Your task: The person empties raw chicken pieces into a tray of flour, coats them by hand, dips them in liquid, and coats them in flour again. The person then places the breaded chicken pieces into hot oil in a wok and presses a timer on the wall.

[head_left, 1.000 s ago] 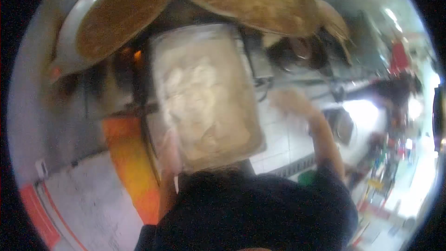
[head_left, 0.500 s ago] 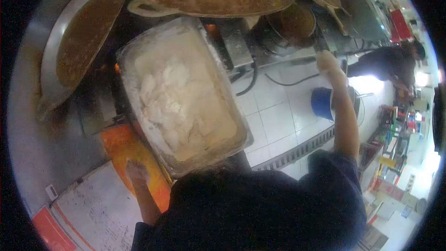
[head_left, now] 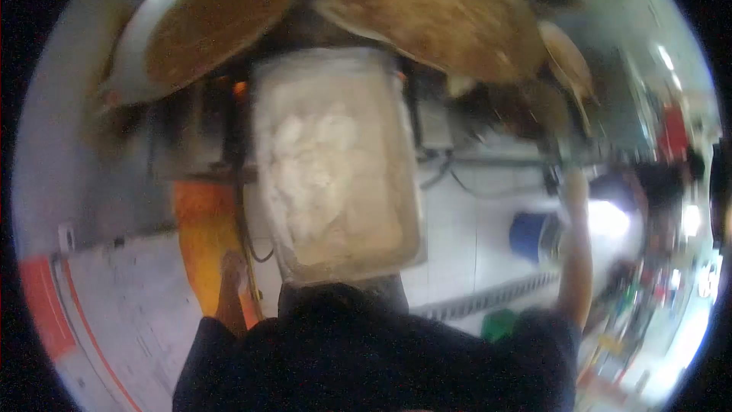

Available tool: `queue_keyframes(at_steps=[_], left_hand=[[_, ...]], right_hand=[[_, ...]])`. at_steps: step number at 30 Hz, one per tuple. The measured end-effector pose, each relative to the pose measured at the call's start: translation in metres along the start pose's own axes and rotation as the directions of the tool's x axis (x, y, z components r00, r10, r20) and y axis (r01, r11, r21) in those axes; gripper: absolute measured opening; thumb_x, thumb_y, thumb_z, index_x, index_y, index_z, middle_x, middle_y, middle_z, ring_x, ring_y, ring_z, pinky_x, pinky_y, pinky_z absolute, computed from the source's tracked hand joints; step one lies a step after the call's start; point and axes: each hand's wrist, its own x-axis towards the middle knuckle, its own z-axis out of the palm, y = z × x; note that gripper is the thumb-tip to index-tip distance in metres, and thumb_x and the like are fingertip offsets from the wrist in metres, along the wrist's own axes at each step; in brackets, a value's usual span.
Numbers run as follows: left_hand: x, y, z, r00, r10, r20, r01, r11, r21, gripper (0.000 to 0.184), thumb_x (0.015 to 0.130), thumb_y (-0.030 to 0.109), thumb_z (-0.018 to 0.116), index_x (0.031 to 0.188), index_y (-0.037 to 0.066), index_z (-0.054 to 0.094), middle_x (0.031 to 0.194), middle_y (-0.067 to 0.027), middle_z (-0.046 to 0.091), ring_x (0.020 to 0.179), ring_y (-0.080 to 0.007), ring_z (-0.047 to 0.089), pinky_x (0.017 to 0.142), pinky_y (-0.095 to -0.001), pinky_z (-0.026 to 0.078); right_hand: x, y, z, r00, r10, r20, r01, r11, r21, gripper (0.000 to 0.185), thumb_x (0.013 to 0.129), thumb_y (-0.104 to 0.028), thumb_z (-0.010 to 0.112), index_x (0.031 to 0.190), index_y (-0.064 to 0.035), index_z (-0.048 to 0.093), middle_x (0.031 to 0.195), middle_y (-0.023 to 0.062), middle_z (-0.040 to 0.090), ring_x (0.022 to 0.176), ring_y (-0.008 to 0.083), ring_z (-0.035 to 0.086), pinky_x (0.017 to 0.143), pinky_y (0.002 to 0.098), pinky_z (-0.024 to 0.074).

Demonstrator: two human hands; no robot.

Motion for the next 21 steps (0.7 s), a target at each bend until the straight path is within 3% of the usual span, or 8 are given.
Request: queue_keyframes(at_steps=[7,10,12,13,14,16,17,21], left_hand=[[-0.026,-0.026,0.017,0.982,0.191,0.007,-0.191,0.981,0.027,0.024,0.099,0.027,0.054,0.116,0.012,0.061,0.085,-0.0062,0.063,0.074,-0.0176,0.061,0.063,-0.0324,0.052],[-0.041,-0.057,0.011,0.976,0.214,0.029,-0.213,0.977,-0.03,0.026,0.098,0.025,0.055,0.118,0.011,0.062,0.086,-0.007,0.063,0.074,-0.0175,0.062,0.063,-0.0323,0.053],[-0.071,-0.06,0.027,0.984,0.126,-0.125,-0.141,0.983,-0.119,0.02,0.097,0.023,0.056,0.11,0.01,0.063,0.084,-0.007,0.063,0.072,-0.0176,0.061,0.061,-0.0334,0.052],[-0.061,-0.087,0.006,0.986,0.148,-0.082,-0.159,0.977,-0.139,0.022,0.097,0.023,0.056,0.114,0.009,0.063,0.085,-0.0068,0.064,0.071,-0.0183,0.061,0.061,-0.0344,0.053],[-0.051,-0.118,-0.017,0.983,0.179,-0.044,-0.184,0.97,-0.161,0.025,0.097,0.023,0.056,0.117,0.009,0.062,0.086,-0.0067,0.064,0.07,-0.019,0.061,0.061,-0.0354,0.053],[-0.075,-0.157,-0.018,0.902,0.254,-0.35,-0.348,0.907,-0.239,0.019,0.097,0.023,0.056,0.106,0.007,0.063,0.08,-0.0046,0.064,0.063,-0.0172,0.06,0.054,-0.0342,0.05],[-0.085,-0.169,-0.035,0.905,0.424,0.043,-0.313,0.73,-0.607,0.022,0.097,0.023,0.057,0.11,0.006,0.063,0.085,-0.0059,0.065,0.067,-0.0159,0.061,0.057,-0.0332,0.051],[-0.152,-0.227,-0.032,0.934,0.09,-0.345,-0.244,0.867,-0.434,0.022,0.096,0.023,0.058,0.11,0.007,0.063,0.085,-0.0055,0.064,0.068,-0.0159,0.06,0.058,-0.0332,0.051]], right_hand=[[0.014,-0.104,-0.206,0.989,0.098,0.112,-0.146,0.474,0.869,0.025,0.097,-0.03,0.057,0.099,-0.0059,0.061,0.082,0.0045,0.062,0.072,0.0144,0.057,0.064,0.0329,0.0466],[0.074,-0.239,-0.284,0.939,-0.329,-0.103,0.334,0.795,0.507,0.019,0.089,-0.021,0.063,0.098,-0.0036,0.061,0.086,0.013,0.062,0.075,0.0262,0.059,0.066,0.0399,0.0483],[0.141,-0.353,-0.297,0.595,-0.778,-0.202,0.736,0.629,-0.252,0.019,0.083,-0.015,0.067,0.097,-0.002,0.062,0.088,0.0186,0.062,0.077,0.0341,0.061,0.067,0.0445,0.0493],[0.186,-0.409,-0.288,0.365,-0.908,-0.205,0.739,0.416,-0.53,0.02,0.081,-0.012,0.069,0.097,-0.0012,0.062,0.09,0.0214,0.062,0.078,0.038,0.061,0.067,0.0469,0.0499],[0.194,-0.493,-0.299,0.758,-0.652,0.001,0.572,0.664,-0.481,0.018,0.085,-0.001,0.058,0.103,0.0009,0.061,0.102,0.0198,0.062,0.097,0.038,0.059,0.081,0.0445,0.0485],[0.267,-0.592,-0.279,0.608,-0.79,0.08,0.597,0.388,-0.702,0.018,0.078,-0.004,0.068,0.095,-0.0032,0.071,0.095,0.0187,0.069,0.094,0.0339,0.067,0.081,0.0404,0.0549],[0.301,-0.641,-0.27,0.522,-0.845,0.118,0.566,0.239,-0.789,0.018,0.074,-0.005,0.073,0.092,-0.0052,0.076,0.091,0.0181,0.072,0.092,0.0318,0.071,0.082,0.0383,0.0581],[0.383,-0.724,-0.206,0.37,-0.924,0.093,0.618,0.17,-0.768,0.014,0.076,-0.008,0.071,0.09,-0.008,0.077,0.089,0.015,0.073,0.088,0.0278,0.071,0.079,0.0362,0.0586]])
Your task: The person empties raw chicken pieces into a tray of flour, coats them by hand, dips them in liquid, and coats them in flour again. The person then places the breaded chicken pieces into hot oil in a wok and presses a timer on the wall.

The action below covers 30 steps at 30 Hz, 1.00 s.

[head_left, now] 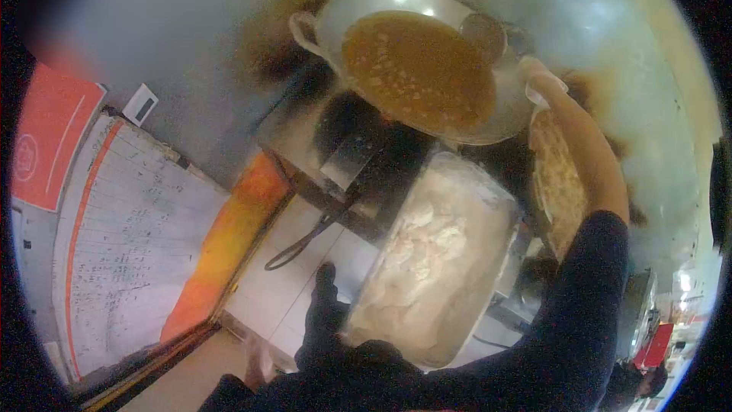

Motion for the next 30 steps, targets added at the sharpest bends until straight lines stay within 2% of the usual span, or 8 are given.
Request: queue_keyframes(at_steps=[8,11,14,16,20,22,27,30], left_hand=[[-0.069,-0.039,-0.036,0.977,-0.141,-0.162,0.14,0.99,-0.02,0.02,0.095,0.022,0.059,0.109,0.007,0.062,0.085,-0.0048,0.063,0.069,-0.0158,0.06,0.059,-0.033,0.051],[-0.075,-0.042,-0.039,0.977,-0.142,-0.16,0.143,0.99,-0.011,0.02,0.095,0.021,0.06,0.108,0.007,0.062,0.085,-0.0045,0.062,0.07,-0.0158,0.06,0.06,-0.033,0.051],[-0.079,-0.045,-0.046,0.979,-0.128,-0.16,0.129,0.992,-0.001,0.019,0.095,0.021,0.06,0.108,0.007,0.061,0.085,-0.0042,0.062,0.07,-0.0158,0.059,0.06,-0.0329,0.052],[-0.081,-0.048,-0.054,0.98,-0.116,-0.16,0.118,0.993,0.002,0.019,0.095,0.02,0.061,0.108,0.007,0.061,0.085,-0.004,0.061,0.07,-0.0158,0.059,0.061,-0.0329,0.052],[-0.083,-0.048,-0.06,0.983,-0.105,-0.15,0.109,0.994,0.018,0.019,0.094,0.02,0.062,0.108,0.007,0.061,0.085,-0.0037,0.061,0.071,-0.0157,0.059,0.061,-0.0328,0.052],[-0.08,-0.05,-0.061,0.984,-0.103,-0.144,0.108,0.994,0.029,0.019,0.094,0.019,0.062,0.107,0.007,0.061,0.085,-0.0035,0.06,0.071,-0.0157,0.059,0.062,-0.0328,0.052],[-0.065,-0.051,-0.06,0.99,-0.09,-0.112,0.098,0.993,0.067,0.018,0.093,0.019,0.063,0.107,0.007,0.06,0.085,-0.003,0.059,0.072,-0.0157,0.058,0.062,-0.0327,0.052],[-0.044,-0.048,-0.058,0.996,-0.075,-0.052,0.08,0.991,0.111,0.018,0.093,0.018,0.063,0.107,0.007,0.06,0.085,-0.0027,0.059,0.072,-0.0156,0.058,0.063,-0.0326,0.052]], right_hand=[[-0.019,-0.073,-0.057,0.94,-0.108,0.325,-0.09,0.838,0.539,0.026,0.102,-0.026,0.046,0.102,-0.0124,0.068,0.097,0.0081,0.066,0.088,0.0185,0.063,0.072,0.0342,0.049],[-0.02,-0.088,-0.063,0.839,-0.434,-0.327,0.502,0.388,0.773,0.018,0.093,-0.019,0.06,0.08,-0.0091,0.065,0.066,0.0041,0.057,0.056,0.0197,0.054,0.053,0.0347,0.044],[-0.068,-0.125,-0.176,0.824,-0.555,-0.117,0.524,0.664,0.534,0.035,0.102,-0.031,0.05,0.091,-0.0052,0.07,0.083,0.0015,0.056,0.079,0.016,0.052,0.063,0.0333,0.0422],[-0.08,-0.139,-0.209,0.842,-0.361,0.4,-0.381,0.127,0.916,0.035,0.103,-0.032,0.051,0.099,-0.003,0.07,0.077,-0.0036,0.045,0.066,0.0126,0.042,0.056,0.0301,0.036],[-0.095,-0.147,-0.245,0.906,-0.347,0.243,-0.234,0.069,0.97,0.038,0.102,-0.036,0.051,0.103,-0.0036,0.071,0.075,-0.0057,0.037,0.059,0.0092,0.034,0.05,0.027,0.0283],[-0.077,-0.147,-0.239,0.913,-0.372,0.169,-0.259,-0.208,0.943,0.039,0.106,-0.029,0.045,0.101,-0.0022,0.073,0.06,-0.005,0.04,0.044,0.0074,0.039,0.045,0.0266,0.0374],[-0.067,-0.121,-0.259,0.942,-0.203,0.268,-0.32,-0.3,0.899,0.036,0.103,-0.034,0.052,0.101,-0.0053,0.072,0.071,-0.0075,0.039,0.054,0.0057,0.032,0.045,0.0229,0.0291],[-0.056,-0.096,-0.22,0.99,-0.062,-0.127,0.129,0.028,0.991,0.031,0.102,-0.031,0.054,0.105,-0.0059,0.072,0.069,-0.0059,0.047,0.055,0.0047,0.04,0.046,0.022,0.034]])
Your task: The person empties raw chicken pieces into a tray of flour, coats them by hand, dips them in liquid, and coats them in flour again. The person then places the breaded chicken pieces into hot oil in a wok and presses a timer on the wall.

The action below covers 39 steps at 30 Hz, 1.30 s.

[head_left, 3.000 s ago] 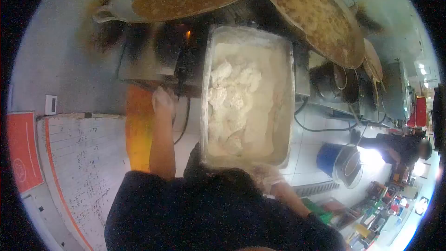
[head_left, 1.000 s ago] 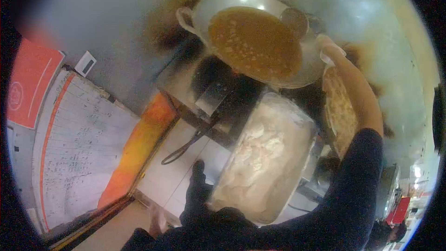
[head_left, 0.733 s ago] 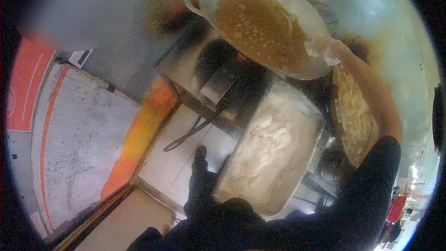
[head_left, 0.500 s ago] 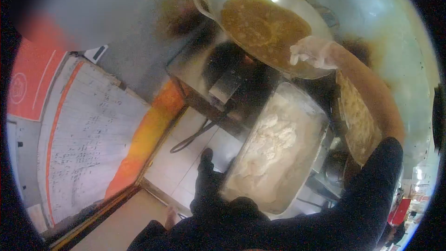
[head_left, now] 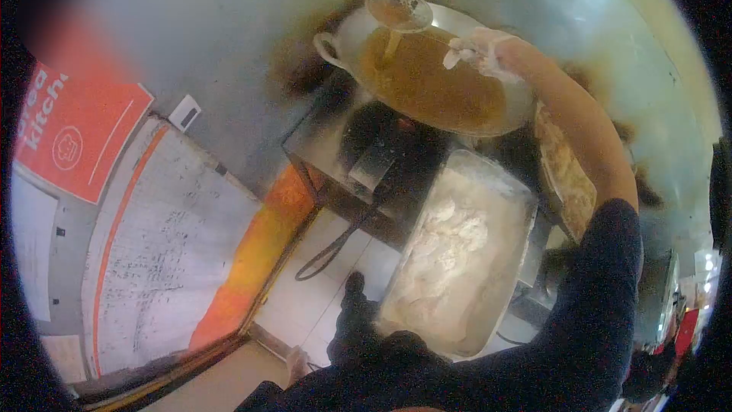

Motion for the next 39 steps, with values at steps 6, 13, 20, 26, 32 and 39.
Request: queue_keyframes(at_steps=[6,13,20,26,32,39], left_hand=[[0.064,0.05,0.023,0.962,0.149,0.23,-0.143,0.989,-0.044,0.017,0.093,0.019,0.064,0.106,0.008,0.06,0.086,-0.0022,0.058,0.073,-0.0149,0.058,0.062,-0.032,0.052],[0.078,0.137,0.091,0.927,0.041,0.372,-0.014,0.997,-0.076,0.015,0.095,0.022,0.062,0.105,0.011,0.06,0.086,-0.0019,0.06,0.072,-0.0134,0.059,0.059,-0.0303,0.051],[0.081,0.163,0.136,0.932,-0.146,0.333,0.073,0.972,0.223,0.015,0.096,0.022,0.061,0.106,0.011,0.061,0.086,-0.0021,0.06,0.071,-0.0134,0.059,0.058,-0.0292,0.051],[0.122,0.145,0.223,0.88,-0.255,0.4,0.085,0.914,0.396,0.015,0.096,0.022,0.061,0.106,0.011,0.061,0.086,-0.0022,0.06,0.07,-0.0133,0.059,0.057,-0.0282,0.05],[0.134,0.146,0.274,0.87,-0.281,0.404,0.06,0.876,0.479,0.016,0.096,0.023,0.06,0.107,0.011,0.062,0.087,-0.0024,0.061,0.07,-0.0133,0.059,0.057,-0.0272,0.05],[0.15,0.171,0.253,0.87,-0.254,0.424,0.046,0.896,0.442,0.016,0.097,0.023,0.059,0.108,0.012,0.062,0.087,-0.0025,0.061,0.069,-0.0133,0.059,0.056,-0.026,0.05]], right_hand=[[-0.06,0.057,-0.032,0.966,0.259,0.006,-0.23,0.847,0.48,0.023,0.097,-0.017,0.059,0.113,-0.005,0.071,0.095,0.0073,0.069,0.08,0.0145,0.06,0.074,0.0304,0.0507],[-0.343,0.084,-0.032,0.98,-0.139,-0.14,0.006,0.73,-0.683,0.03,0.085,-0.015,0.064,0.114,-0.0073,0.065,0.105,0.014,0.068,0.095,0.0328,0.063,0.087,0.0391,0.0485],[-0.597,0.11,0.027,0.718,0.434,-0.544,-0.694,0.492,-0.525,0.04,0.065,-0.007,0.071,0.104,-0.0104,0.067,0.103,0.0081,0.067,0.098,0.024,0.062,0.086,0.0354,0.0494],[-0.693,0.245,0.19,0.299,0.566,-0.768,-0.761,-0.344,-0.55,0.014,0.086,-0.014,0.056,0.094,-0.0082,0.065,0.094,0.0107,0.064,0.092,0.0282,0.063,0.083,0.0407,0.0526],[-0.654,0.157,0.244,-0.248,0.792,-0.558,-0.875,0.064,0.48,0.033,0.1,-0.021,0.034,0.12,-0.0028,0.054,0.121,0.0258,0.063,0.115,0.0448,0.059,0.097,0.0521,0.0468],[-0.674,0.136,0.213,-0.255,0.769,-0.586,-0.943,-0.063,0.328,0.025,0.093,-0.009,0.043,0.114,-0.0025,0.055,0.111,0.02,0.066,0.101,0.0359,0.066,0.083,0.0431,0.054]])
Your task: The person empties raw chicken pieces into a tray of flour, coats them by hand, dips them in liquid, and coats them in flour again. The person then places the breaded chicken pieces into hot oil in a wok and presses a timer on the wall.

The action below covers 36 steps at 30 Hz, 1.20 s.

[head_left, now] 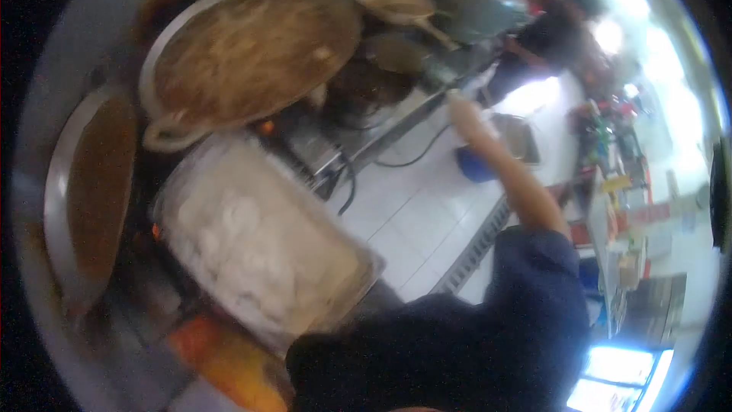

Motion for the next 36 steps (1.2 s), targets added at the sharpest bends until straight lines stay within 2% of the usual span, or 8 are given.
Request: queue_keyframes(at_steps=[4,6,10,15,20,31,34,36], left_hand=[[-0.019,-0.004,-0.028,0.996,0.078,-0.03,-0.081,0.992,-0.098,0.016,0.097,0.023,0.059,0.108,0.012,0.062,0.087,-0.0026,0.061,0.068,-0.0132,0.059,0.056,-0.0254,0.049],[-0.038,-0.016,-0.041,0.986,0.141,-0.089,-0.153,0.975,-0.158,0.017,0.097,0.023,0.058,0.108,0.012,0.062,0.087,-0.0027,0.062,0.068,-0.0132,0.059,0.056,-0.025,0.049],[-0.059,-0.044,-0.052,0.964,0.22,-0.149,-0.248,0.947,-0.204,0.017,0.097,0.024,0.058,0.109,0.012,0.063,0.087,-0.0028,0.062,0.068,-0.0132,0.059,0.055,-0.0244,0.049],[-0.064,-0.111,-0.058,0.971,0.196,-0.134,-0.224,0.942,-0.251,0.03,0.099,0.035,0.054,0.117,0.012,0.06,0.093,-0.0046,0.063,0.07,-0.019,0.06,0.057,-0.031,0.051],[-0.114,-0.109,-0.042,0.968,0.025,-0.248,-0.142,0.873,-0.467,0.018,0.099,0.024,0.055,0.112,0.012,0.061,0.086,-0.0017,0.062,0.064,-0.0157,0.058,0.052,-0.0277,0.049],[-0.154,-0.129,-0.05,0.958,0.08,-0.274,-0.191,0.893,-0.407,0.03,0.1,0.022,0.054,0.127,0.01,0.056,0.1,-0.0041,0.063,0.084,-0.0147,0.062,0.068,-0.0258,0.052],[-0.124,-0.083,-0.058,0.793,0.361,0.49,-0.023,0.822,-0.569,0.033,0.101,0.022,0.054,0.131,0.01,0.055,0.103,-0.0048,0.063,0.089,-0.0144,0.063,0.073,-0.0252,0.053],[-0.134,-0.023,0.039,0.867,0.401,-0.294,-0.383,0.916,0.12,0.035,0.103,0.022,0.049,0.136,0.01,0.052,0.118,-0.0083,0.06,0.107,-0.0173,0.058,0.089,-0.0308,0.05]], right_hand=[[0.073,0.08,0.017,0.9,-0.435,-0.013,0.433,0.898,-0.072,0.022,0.08,-0.005,0.057,0.101,-0.0034,0.066,0.1,0.0164,0.066,0.096,0.0315,0.062,0.083,0.041,0.0482],[0.062,0.058,-0.036,0.276,-0.934,-0.228,0.872,0.344,-0.35,0.026,0.08,-0.005,0.06,0.104,-0.0017,0.069,0.096,0.0159,0.068,0.092,0.0289,0.064,0.076,0.0376,0.0489],[0.048,-0.067,-0.109,0.968,-0.25,0.036,0.155,0.7,0.697,0.016,0.085,-0.016,0.061,0.085,-0.0002,0.065,0.078,0.0098,0.063,0.063,0.0187,0.057,0.062,0.0397,0.0469],[0.152,-0.185,-0.086,0.254,-0.9,-0.355,0.832,0.391,-0.393,0.027,0.093,-0.015,0.052,0.116,-0.0031,0.06,0.123,0.0199,0.062,0.12,0.0355,0.058,0.102,0.041,0.0469],[0.227,-0.247,-0.064,0.745,-0.666,-0.034,0.604,0.696,-0.388,0.019,0.087,-0.011,0.06,0.104,-0.0114,0.069,0.113,0.0149,0.067,0.111,0.0332,0.063,0.087,0.0408,0.0521],[0.146,-0.306,-0.111,0.396,-0.62,0.677,0.86,-0.008,-0.511,0.021,0.092,-0.023,0.058,0.107,-0.022,0.072,0.102,0.0061,0.069,0.095,0.029,0.067,0.082,0.0415,0.0545],[0.096,-0.317,-0.129,0.413,-0.552,0.725,0.878,0.028,-0.479,0.022,0.093,-0.024,0.057,0.107,-0.0233,0.073,0.1,0.0053,0.07,0.093,0.0285,0.068,0.082,0.0409,0.0546],[0.058,-0.316,-0.144,0.32,-0.667,0.672,0.92,0.05,-0.389,0.021,0.092,-0.021,0.059,0.107,-0.0218,0.073,0.098,0.0056,0.07,0.092,0.028,0.068,0.08,0.0394,0.0544]])
